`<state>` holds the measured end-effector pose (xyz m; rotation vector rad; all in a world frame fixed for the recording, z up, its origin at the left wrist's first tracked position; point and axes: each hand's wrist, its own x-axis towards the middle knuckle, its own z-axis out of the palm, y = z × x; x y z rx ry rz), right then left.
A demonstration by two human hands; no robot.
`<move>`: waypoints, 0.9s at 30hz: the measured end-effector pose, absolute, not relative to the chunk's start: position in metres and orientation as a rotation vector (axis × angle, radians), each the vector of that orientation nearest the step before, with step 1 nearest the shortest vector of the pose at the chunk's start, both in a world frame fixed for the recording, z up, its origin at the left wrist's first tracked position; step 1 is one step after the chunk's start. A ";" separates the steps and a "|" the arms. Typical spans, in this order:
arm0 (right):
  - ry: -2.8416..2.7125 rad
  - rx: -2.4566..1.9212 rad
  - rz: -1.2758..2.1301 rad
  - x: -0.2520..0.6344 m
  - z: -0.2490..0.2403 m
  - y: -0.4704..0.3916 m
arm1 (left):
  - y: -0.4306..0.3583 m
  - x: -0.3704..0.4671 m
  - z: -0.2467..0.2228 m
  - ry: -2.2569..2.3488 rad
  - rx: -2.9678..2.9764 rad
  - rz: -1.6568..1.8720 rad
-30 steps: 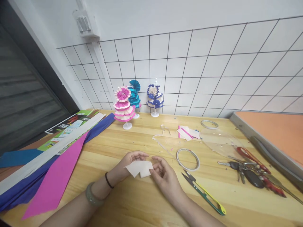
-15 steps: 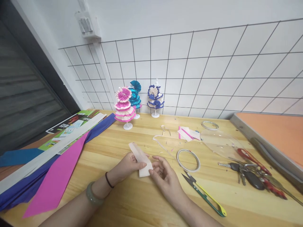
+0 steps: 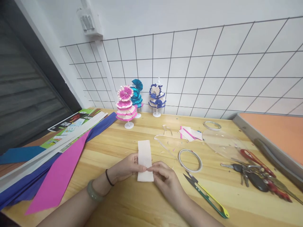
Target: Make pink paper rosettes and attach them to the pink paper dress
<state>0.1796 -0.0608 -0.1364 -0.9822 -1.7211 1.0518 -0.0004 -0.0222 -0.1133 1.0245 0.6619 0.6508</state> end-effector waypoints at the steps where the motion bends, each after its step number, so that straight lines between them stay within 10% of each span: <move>1: -1.714 -0.986 1.046 0.180 -0.137 -0.061 | -0.022 0.000 -0.113 0.664 1.029 0.645; 27: -1.423 -1.057 1.418 0.177 -0.131 -0.062 | -0.027 0.002 -0.104 0.761 1.309 0.478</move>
